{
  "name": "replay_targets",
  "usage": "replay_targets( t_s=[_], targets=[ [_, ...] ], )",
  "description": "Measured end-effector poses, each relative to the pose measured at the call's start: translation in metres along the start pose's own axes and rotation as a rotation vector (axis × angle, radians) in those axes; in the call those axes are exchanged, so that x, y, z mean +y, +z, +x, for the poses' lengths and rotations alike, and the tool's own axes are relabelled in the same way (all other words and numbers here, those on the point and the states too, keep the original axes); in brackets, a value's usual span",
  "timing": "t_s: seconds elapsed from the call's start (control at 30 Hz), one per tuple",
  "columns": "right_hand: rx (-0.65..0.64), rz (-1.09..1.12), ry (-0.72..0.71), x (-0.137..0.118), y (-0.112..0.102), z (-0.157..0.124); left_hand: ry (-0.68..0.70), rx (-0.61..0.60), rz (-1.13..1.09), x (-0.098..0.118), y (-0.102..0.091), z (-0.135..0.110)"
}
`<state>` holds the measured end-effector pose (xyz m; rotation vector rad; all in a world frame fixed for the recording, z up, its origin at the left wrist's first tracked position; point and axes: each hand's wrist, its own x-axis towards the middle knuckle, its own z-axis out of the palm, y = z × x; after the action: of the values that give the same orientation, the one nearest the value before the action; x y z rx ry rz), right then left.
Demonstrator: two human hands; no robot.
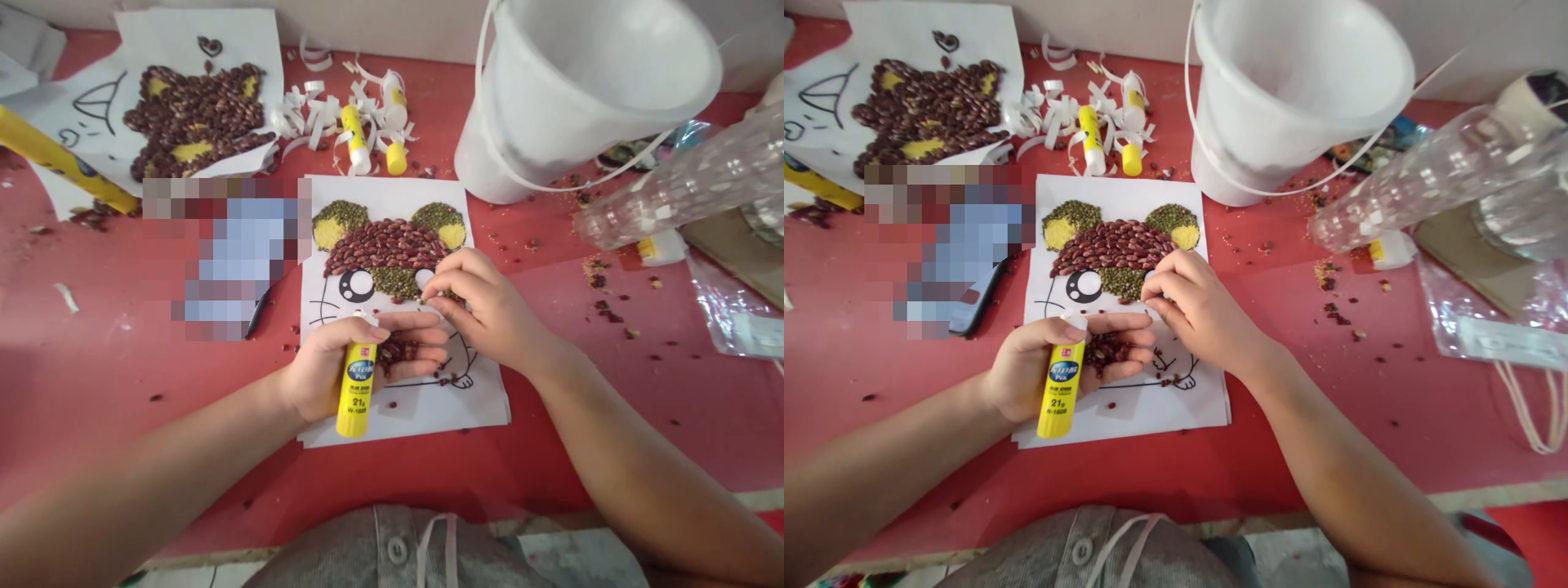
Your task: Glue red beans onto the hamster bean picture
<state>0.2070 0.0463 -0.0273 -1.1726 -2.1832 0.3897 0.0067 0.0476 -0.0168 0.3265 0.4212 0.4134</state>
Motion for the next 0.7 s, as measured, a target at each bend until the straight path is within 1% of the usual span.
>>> replay_targets(
  t_s=[0.13, 0.27, 0.33, 0.47, 0.57, 0.7],
  targets=[
    [-0.012, 0.081, 0.015, -0.005, -0.008, -0.002, 0.027, 0.061, -0.033, 0.0, 0.0, 0.0],
    [-0.055, 0.103, 0.022, -0.009, -0.012, -0.003, 0.045, 0.088, -0.024, 0.0, 0.002, 0.001],
    [-0.058, 0.074, 0.013, -0.011, -0.013, -0.003, 0.044, 0.097, -0.016, 0.001, 0.003, 0.001],
    [-0.016, -0.051, -0.055, -0.016, -0.015, -0.001, 0.048, 0.108, -0.014, 0.0, 0.003, 0.001],
    [0.006, -0.139, -0.079, -0.018, -0.015, -0.001, 0.052, 0.104, -0.022, 0.0, 0.003, 0.001],
    [0.035, -0.145, -0.07, -0.016, -0.015, -0.001, 0.05, 0.09, -0.031, 0.001, 0.003, 0.0]
  ],
)
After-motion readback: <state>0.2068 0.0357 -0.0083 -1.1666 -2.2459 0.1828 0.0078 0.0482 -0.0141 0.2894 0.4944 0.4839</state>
